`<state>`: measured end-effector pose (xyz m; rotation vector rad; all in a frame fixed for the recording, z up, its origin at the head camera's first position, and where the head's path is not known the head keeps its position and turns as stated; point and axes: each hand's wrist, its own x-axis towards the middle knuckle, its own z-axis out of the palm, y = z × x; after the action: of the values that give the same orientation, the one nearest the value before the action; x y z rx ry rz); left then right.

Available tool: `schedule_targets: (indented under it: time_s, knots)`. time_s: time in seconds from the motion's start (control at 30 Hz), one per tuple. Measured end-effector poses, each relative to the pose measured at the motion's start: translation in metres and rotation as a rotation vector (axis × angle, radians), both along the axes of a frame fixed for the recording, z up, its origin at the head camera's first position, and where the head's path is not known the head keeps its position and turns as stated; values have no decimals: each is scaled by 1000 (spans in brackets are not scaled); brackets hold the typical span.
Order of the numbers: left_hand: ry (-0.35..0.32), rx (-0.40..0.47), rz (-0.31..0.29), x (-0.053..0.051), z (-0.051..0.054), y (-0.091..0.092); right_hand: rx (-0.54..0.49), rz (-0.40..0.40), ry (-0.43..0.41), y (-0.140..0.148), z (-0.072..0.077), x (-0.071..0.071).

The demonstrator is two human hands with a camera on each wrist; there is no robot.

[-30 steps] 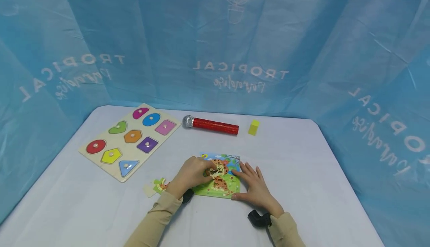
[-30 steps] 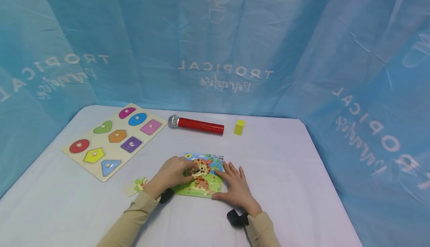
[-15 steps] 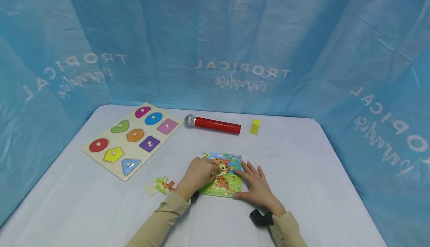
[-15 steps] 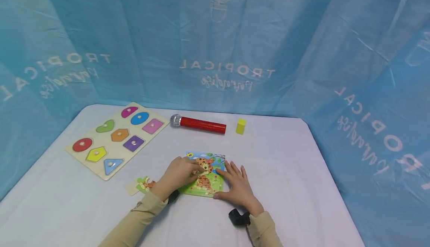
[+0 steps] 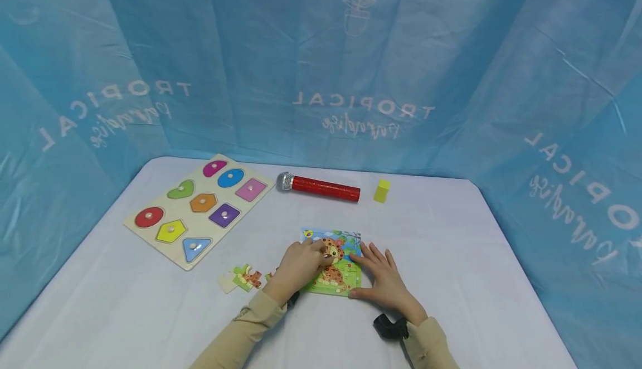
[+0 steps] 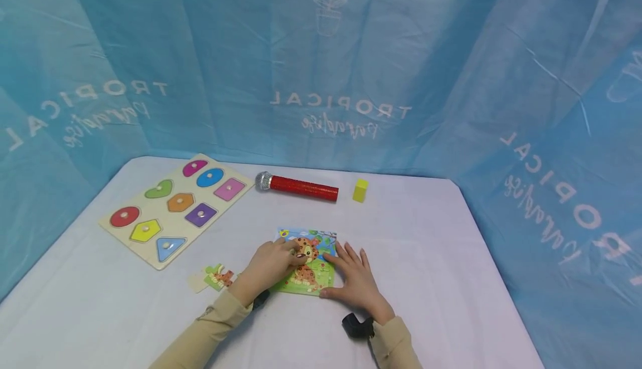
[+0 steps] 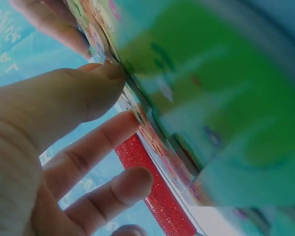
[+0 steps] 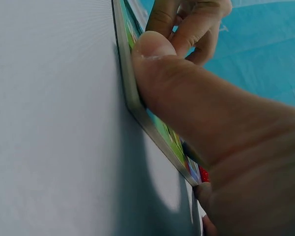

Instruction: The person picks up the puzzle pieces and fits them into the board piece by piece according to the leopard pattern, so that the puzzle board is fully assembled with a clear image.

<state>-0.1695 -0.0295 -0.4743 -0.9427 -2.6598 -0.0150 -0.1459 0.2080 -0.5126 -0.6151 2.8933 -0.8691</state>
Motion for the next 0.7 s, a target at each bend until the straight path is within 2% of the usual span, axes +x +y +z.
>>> schedule_targets:
  time_s: [0.2,0.3,0.4,0.53,0.6,0.63,0.7]
  knots:
    - [-26,-13,27,0,2,1,-14,-4,-8,0,0,-1]
    - [-77,18,12,0,3,0,-15,-3,-1,0,0,-2]
    - [-228,78,-21,-1,4,-5,-14,-4,1,0,0,-2]
    - [-532,201,-56,-4,7,-20,-18,-11,4,0,-1,-1]
    - [-639,268,-57,-4,11,-31,-14,-16,7,0,-1,-1]
    - [-677,294,-45,-4,13,-39,-12,-18,3,0,-1,-1]
    - [-730,331,26,-2,19,-56,-7,-19,3,0,-2,-1]
